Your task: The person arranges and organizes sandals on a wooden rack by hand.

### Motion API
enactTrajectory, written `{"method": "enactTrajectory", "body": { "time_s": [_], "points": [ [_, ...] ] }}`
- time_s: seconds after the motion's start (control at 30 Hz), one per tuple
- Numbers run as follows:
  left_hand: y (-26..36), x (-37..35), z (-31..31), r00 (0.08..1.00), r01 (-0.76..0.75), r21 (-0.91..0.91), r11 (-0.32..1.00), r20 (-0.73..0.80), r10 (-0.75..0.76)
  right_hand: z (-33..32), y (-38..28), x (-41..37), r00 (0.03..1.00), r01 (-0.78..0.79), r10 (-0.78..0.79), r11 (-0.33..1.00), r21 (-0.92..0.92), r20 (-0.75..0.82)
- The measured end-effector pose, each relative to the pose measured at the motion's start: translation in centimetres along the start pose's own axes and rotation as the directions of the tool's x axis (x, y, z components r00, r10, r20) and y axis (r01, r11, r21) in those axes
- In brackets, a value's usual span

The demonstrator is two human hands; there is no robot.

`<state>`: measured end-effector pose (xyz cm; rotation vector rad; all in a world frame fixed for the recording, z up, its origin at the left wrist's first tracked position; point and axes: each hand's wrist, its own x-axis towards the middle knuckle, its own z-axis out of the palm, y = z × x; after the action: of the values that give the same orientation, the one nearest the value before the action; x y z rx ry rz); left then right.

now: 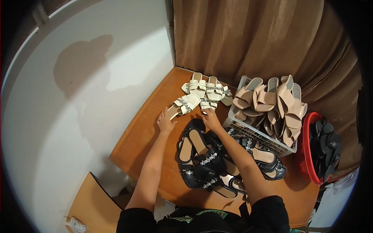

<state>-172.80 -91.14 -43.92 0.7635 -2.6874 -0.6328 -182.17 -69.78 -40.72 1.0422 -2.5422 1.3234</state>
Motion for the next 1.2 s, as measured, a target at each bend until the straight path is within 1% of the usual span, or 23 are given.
{"method": "enactTrajectory", "body": {
  "time_s": [0.1, 0.23, 0.3, 0.33, 0.4, 0.43, 0.5, 0.53, 0.57, 0.63, 0.67, 0.7, 0.77, 0.83, 0.9, 0.93, 0.97, 1.0, 1.03, 1.07, 1.1, 1.17, 1.2],
  "points": [
    [0.0, 0.6, 0.1, 0.997, 0.009, 0.025, 1.000, 0.071, -0.011, 0.4, 1.4, -0.3, 0.999, -0.032, 0.032, 0.999, 0.007, 0.010],
    [-1.6, 2.2, 1.5, 0.996, -0.011, 0.021, 1.000, 0.086, 0.009, 0.7, 3.1, -0.9, 0.999, -0.037, 0.037, 0.999, 0.017, 0.021],
    [-2.1, 2.3, 1.6, 0.990, -0.086, 0.004, 0.996, 0.112, 0.085, 0.8, 3.7, -1.1, 0.998, -0.048, 0.049, 0.999, -0.007, 0.029],
    [-1.6, 1.5, 0.7, 0.990, -0.080, 0.009, 0.997, 0.116, 0.078, 0.9, 3.8, -1.2, 0.996, -0.082, 0.081, 0.996, 0.038, 0.030],
    [-0.1, -1.0, -0.5, 0.997, -0.077, -0.157, 0.985, 0.009, 0.079, 1.2, 4.2, -1.5, 0.992, -0.124, 0.121, 0.989, 0.086, 0.033],
    [0.0, -1.9, -0.2, 0.997, -0.073, -0.151, 0.986, 0.018, 0.076, 1.5, 4.7, -1.4, 0.995, -0.102, 0.101, 0.993, 0.061, 0.029],
    [0.4, -3.8, 0.6, 0.999, -0.015, -0.299, 0.954, -0.045, 0.002, 1.8, 4.9, -1.6, 0.996, -0.086, 0.085, 0.996, 0.035, 0.028],
    [1.4, -5.0, 0.0, 0.983, -0.105, -0.333, 0.937, -0.177, 0.047, 1.6, 4.4, -1.6, 0.992, -0.126, 0.123, 0.989, 0.081, 0.041],
    [1.3, -5.4, 0.6, 0.984, -0.104, -0.334, 0.937, -0.173, 0.048, 1.5, 4.0, -1.5, 0.986, -0.165, 0.160, 0.978, 0.125, 0.054],
    [1.0, -5.8, 1.9, 0.967, -0.103, -0.591, 0.800, -0.249, -0.060, 2.1, 4.7, -1.5, 0.978, -0.205, 0.195, 0.960, 0.190, 0.072],
    [0.6, -5.7, 2.3, 0.986, -0.027, -0.719, 0.695, -0.134, -0.101, 2.3, 5.0, -1.5, 0.970, -0.240, 0.224, 0.937, 0.256, 0.091],
    [0.1, -5.6, 2.9, 0.986, -0.022, -0.721, 0.693, -0.130, -0.104, 2.3, 5.1, -1.5, 0.969, -0.243, 0.226, 0.937, 0.252, 0.094],
    [-0.9, -4.9, 4.0, 0.987, 0.009, -0.870, 0.493, -0.071, -0.144, 2.4, 5.2, -1.3, 0.932, -0.359, 0.313, 0.856, 0.372, 0.182],
    [-1.4, -4.7, 3.8, 0.992, 0.042, -0.857, 0.514, -0.025, -0.123, 2.1, 4.0, -1.1, 0.910, -0.414, 0.356, 0.824, 0.388, 0.214],
    [-1.7, -5.0, 3.5, 0.983, 0.159, -0.962, 0.222, 0.135, -0.121, 2.0, 3.3, -0.9, 0.883, -0.468, 0.397, 0.785, 0.405, 0.250],
    [-1.9, -5.1, 3.4, 0.983, 0.160, -0.961, 0.224, 0.135, -0.125, 2.0, 3.3, -0.8, 0.902, -0.424, 0.367, 0.854, 0.301, 0.229],
    [-2.1, -5.3, 3.2, 0.976, 0.202, -0.976, 0.086, 0.194, -0.097, 2.1, 3.2, -0.8, 0.919, -0.374, 0.334, 0.908, 0.191, 0.210],
    [-2.3, -5.4, 3.2, 0.967, 0.246, -0.968, -0.054, 0.249, -0.059, 1.9, 2.6, -0.7, 0.918, -0.376, 0.336, 0.906, 0.193, 0.212],
    [-2.5, -5.4, 3.2, 0.966, 0.249, -0.967, -0.054, 0.252, -0.059, 1.6, 1.8, -0.5, 0.959, -0.205, 0.239, 0.956, -0.211, 0.150],
    [-2.6, -5.4, 3.2, 0.964, 0.254, -0.967, -0.019, 0.255, -0.069, 1.3, 1.4, -0.2, 0.983, -0.018, 0.120, 0.810, -0.586, 0.137],
    [-2.7, -5.4, 3.4, 0.963, 0.260, -0.966, 0.016, 0.258, -0.078, 1.3, 1.7, 0.0, 0.983, -0.020, 0.124, 0.809, -0.588, 0.138],
    [-2.9, -5.1, 4.1, 0.968, 0.241, -0.969, 0.048, 0.236, -0.078, 1.3, 2.4, 0.9, 0.988, 0.150, -0.063, 0.591, -0.792, 0.140],
    [-2.9, -5.1, 4.2, 0.974, 0.220, -0.972, 0.082, 0.214, -0.080, 1.1, 2.1, 1.6, 0.985, 0.118, 0.051, 0.512, -0.851, 0.167]
  ]
}}
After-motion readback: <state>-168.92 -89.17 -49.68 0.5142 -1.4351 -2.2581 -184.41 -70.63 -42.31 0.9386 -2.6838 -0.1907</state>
